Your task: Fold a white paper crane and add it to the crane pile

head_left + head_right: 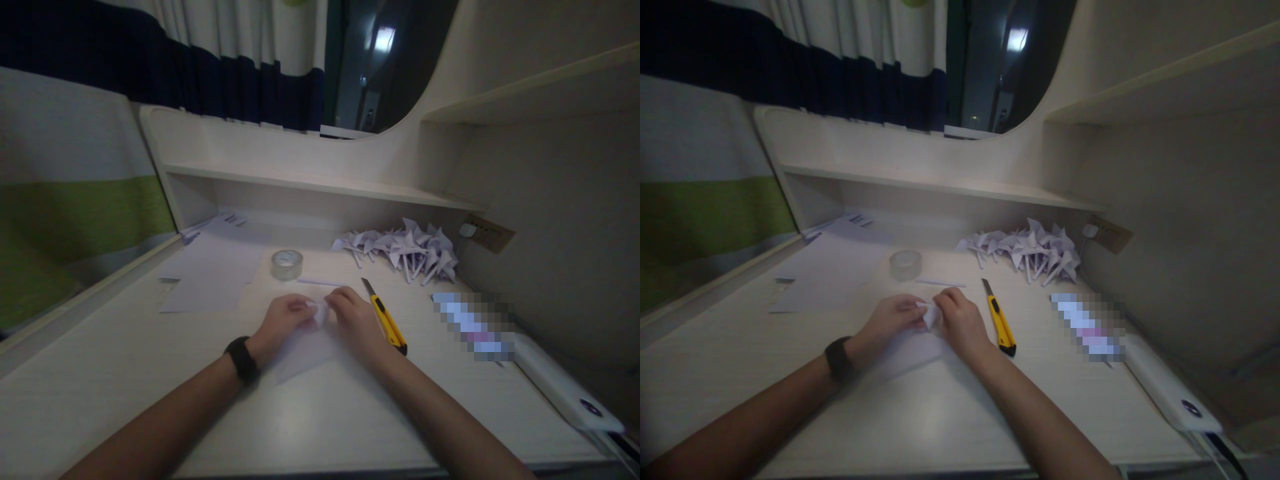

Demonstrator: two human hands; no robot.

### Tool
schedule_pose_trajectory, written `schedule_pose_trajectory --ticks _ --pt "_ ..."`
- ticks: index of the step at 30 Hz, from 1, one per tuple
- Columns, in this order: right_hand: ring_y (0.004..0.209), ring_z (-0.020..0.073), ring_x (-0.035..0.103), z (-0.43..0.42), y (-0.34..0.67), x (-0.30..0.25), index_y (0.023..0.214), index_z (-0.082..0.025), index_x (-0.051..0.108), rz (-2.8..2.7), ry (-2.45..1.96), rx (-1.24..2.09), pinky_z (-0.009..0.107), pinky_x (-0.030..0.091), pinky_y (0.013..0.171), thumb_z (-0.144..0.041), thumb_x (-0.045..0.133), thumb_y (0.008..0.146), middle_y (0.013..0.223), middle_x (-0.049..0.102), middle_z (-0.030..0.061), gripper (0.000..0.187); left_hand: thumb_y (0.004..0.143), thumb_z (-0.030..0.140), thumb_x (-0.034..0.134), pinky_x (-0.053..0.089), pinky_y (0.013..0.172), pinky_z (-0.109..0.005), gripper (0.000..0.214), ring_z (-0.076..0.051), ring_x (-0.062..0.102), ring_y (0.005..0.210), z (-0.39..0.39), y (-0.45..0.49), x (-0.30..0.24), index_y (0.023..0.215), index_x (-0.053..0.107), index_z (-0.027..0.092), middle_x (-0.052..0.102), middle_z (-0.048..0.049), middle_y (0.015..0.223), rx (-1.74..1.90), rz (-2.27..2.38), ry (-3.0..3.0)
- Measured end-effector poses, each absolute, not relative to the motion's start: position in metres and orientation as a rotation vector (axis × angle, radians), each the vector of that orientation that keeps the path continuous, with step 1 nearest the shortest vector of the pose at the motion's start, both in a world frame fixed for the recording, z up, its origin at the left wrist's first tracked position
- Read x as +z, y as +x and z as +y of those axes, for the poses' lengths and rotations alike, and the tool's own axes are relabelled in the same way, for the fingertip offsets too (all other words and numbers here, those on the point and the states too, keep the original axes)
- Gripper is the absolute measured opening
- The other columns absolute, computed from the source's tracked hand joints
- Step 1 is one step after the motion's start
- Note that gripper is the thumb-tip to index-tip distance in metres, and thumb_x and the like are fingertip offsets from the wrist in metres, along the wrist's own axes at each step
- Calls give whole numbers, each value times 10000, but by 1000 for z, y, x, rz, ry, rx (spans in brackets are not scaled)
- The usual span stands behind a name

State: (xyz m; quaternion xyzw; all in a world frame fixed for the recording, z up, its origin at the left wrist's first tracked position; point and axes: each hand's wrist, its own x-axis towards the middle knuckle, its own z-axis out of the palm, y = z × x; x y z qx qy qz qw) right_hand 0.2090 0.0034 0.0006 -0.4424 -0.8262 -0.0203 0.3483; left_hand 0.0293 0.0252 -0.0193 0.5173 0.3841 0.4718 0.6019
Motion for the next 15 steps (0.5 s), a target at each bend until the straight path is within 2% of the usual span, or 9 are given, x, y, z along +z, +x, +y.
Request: schedule_pose_trajectory --ticks 3,6,15 --pt "805 177 603 1 209 6 987 -196 676 -2189 -1214 -169 248 460 685 -38 526 797 949 637 77 290 631 353 811 545 752 -343 321 -173 638 716 25 29 -19 789 689 102 677 -69 770 1065 877 1114" --pt "784 164 592 1 208 3 979 -193 667 -2240 -1230 -190 237 442 677 -72 557 810 917 634 59 235 661 412 791 543 799 -358 355 -181 652 750 25 29 -20 781 685 94 694 -91 810 1029 851 1090" --pt "778 156 573 4 203 -7 918 -210 630 -2317 -1360 -244 238 379 641 -164 567 865 902 611 32 95 708 402 778 556 795 -358 341 -190 674 749 24 29 -21 751 659 85 699 -97 776 1011 840 1070"
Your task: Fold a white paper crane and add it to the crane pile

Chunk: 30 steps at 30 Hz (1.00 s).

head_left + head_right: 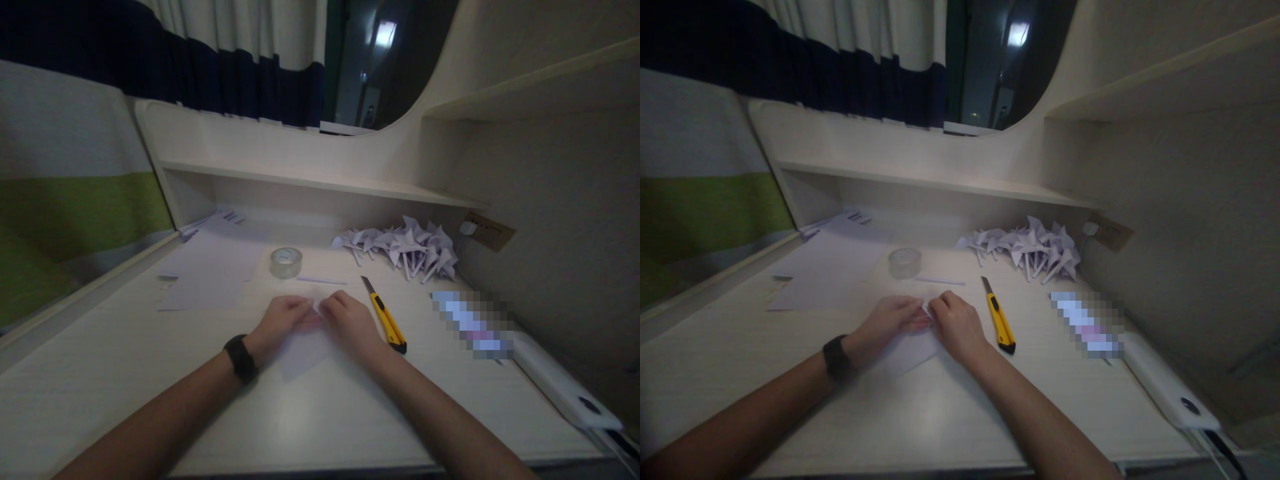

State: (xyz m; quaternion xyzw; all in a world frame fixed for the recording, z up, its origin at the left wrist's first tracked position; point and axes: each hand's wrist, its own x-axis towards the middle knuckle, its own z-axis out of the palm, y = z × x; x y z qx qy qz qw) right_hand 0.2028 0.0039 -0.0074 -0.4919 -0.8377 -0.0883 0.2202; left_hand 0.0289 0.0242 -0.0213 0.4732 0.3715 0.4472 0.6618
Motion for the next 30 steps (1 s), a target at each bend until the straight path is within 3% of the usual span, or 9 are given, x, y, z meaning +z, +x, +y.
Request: schedule_pose_trajectory --ticks 20,30 --pt "763 163 532 -3 201 -2 880 -181 618 -2424 -1386 -394 250 354 622 -172 577 874 875 584 45 42 716 440 762 568 753 -346 391 -214 696 753 23 32 -20 769 684 61 723 -150 811 982 904 1107" --pt "754 169 558 -7 195 2 925 -164 646 -2518 -1509 -358 252 381 630 -192 563 885 851 578 64 95 726 447 746 558 797 -367 371 -203 685 743 20 33 -17 726 692 81 718 -116 771 979 889 1170"
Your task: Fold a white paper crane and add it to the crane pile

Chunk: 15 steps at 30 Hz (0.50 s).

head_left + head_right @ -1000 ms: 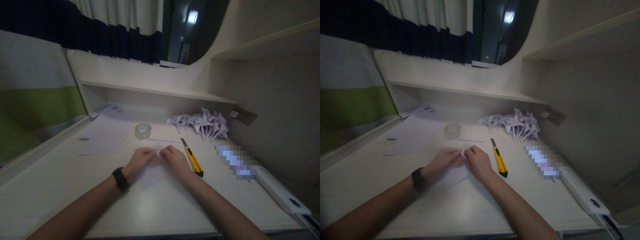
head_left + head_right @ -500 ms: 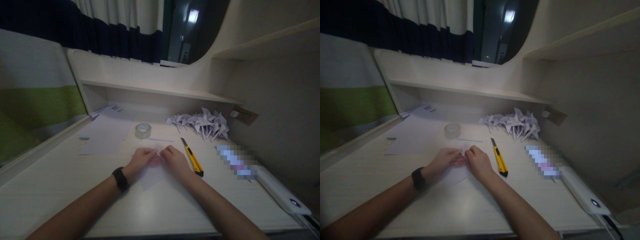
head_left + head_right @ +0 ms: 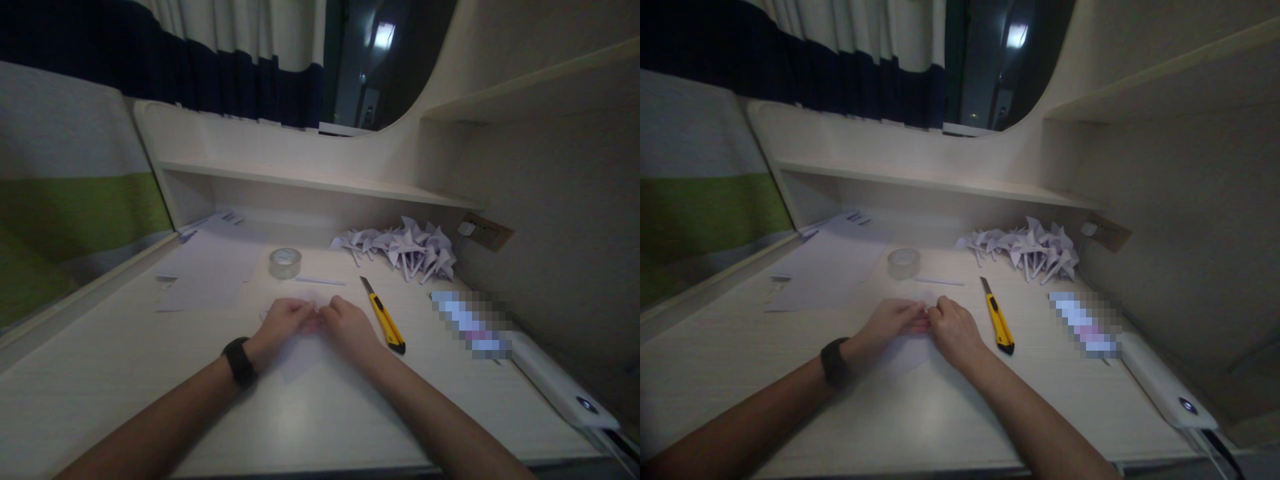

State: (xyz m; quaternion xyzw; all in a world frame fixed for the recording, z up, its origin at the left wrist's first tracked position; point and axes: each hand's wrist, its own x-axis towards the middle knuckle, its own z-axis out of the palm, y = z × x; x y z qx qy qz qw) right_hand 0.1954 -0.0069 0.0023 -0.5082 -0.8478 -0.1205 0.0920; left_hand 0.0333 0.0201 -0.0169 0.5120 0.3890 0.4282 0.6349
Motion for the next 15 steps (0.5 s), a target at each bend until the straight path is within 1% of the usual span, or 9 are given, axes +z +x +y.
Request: schedule_pose_trajectory --ticks 5,8,11,15 --pt "693 141 564 -4 197 0 900 -169 676 -2427 -1506 -198 237 388 619 -172 568 868 815 579 46 113 739 453 737 563 786 -374 354 -200 684 746 22 33 -24 746 696 102 722 -106 787 979 878 1175" --pt "666 133 562 -3 198 -3 885 -173 681 -2389 -1471 -171 231 392 609 -159 561 869 816 583 42 122 746 456 733 562 782 -375 357 -206 686 757 23 32 -26 756 699 102 723 -114 805 966 870 1186" --pt "678 149 555 -4 198 -4 893 -166 669 -2434 -1442 -275 240 395 611 -151 565 870 809 584 52 108 732 468 740 560 765 -369 379 -210 684 751 22 32 -23 743 696 92 719 -120 792 947 876 1193" --pt "758 192 557 -6 199 -4 922 -148 655 -2527 -1342 -441 260 399 624 -133 550 884 793 581 74 114 704 486 753 554 757 -364 412 -207 680 747 22 31 -20 772 700 82 717 -126 802 918 872 1208"
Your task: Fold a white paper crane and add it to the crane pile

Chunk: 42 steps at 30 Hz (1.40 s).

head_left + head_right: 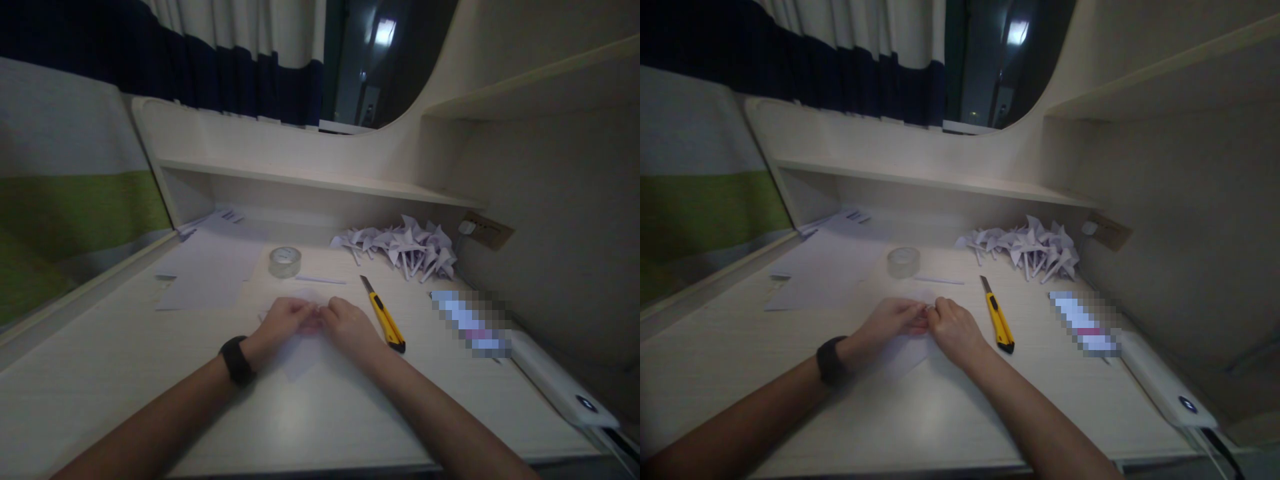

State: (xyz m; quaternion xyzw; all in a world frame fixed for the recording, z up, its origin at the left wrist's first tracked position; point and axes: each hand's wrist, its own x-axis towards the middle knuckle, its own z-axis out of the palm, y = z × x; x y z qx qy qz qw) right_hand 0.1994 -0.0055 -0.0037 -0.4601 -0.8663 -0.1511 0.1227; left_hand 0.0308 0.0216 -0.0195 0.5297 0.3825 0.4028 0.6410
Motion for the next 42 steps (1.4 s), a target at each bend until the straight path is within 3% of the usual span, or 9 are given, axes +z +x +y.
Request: schedule_pose_trajectory --ticks 6,10,18,24,30,34,42 --pt "664 132 541 1 204 -6 846 -169 678 -2313 -1333 -192 230 392 610 -119 571 852 783 574 33 118 715 512 734 543 745 -355 438 -218 687 792 26 23 -13 842 697 95 711 -135 869 862 819 1277" --pt "697 121 550 4 204 -6 805 -175 682 -2168 -1215 -11 214 403 651 -84 544 846 757 563 16 170 732 485 716 518 649 -306 380 -203 666 726 31 13 -3 802 692 112 694 -101 785 847 813 1456" --pt "745 146 566 3 202 -11 850 -176 672 -2212 -1217 -61 237 435 686 -113 532 857 821 588 39 154 735 340 692 420 583 -250 217 -132 544 591 36 14 -13 739 700 123 648 -47 671 893 825 1625" --pt "805 159 587 5 203 -13 1155 -150 607 -2172 -1225 -20 260 466 745 -108 517 858 927 609 70 314 736 322 654 414 583 -246 196 -135 534 604 32 18 -9 682 662 134 626 -42 667 905 862 1581" --pt "767 149 580 5 202 -7 914 -163 680 -2153 -1230 104 246 445 713 -99 530 848 819 598 39 176 765 314 629 355 560 -237 220 -120 485 565 30 17 -6 645 648 131 575 -11 591 909 877 1657" --pt "773 153 580 6 202 -7 869 -158 672 -2151 -1231 96 252 441 719 -85 520 847 812 605 42 170 781 338 599 321 529 -233 267 -115 455 530 30 17 -8 614 642 134 537 0 545 863 919 1678" --pt "749 157 585 5 202 -9 871 -159 649 -2131 -1301 29 255 436 700 -119 559 834 812 631 44 105 779 366 590 382 549 -240 281 -127 506 540 30 18 -9 639 652 131 626 -44 614 881 952 1687"
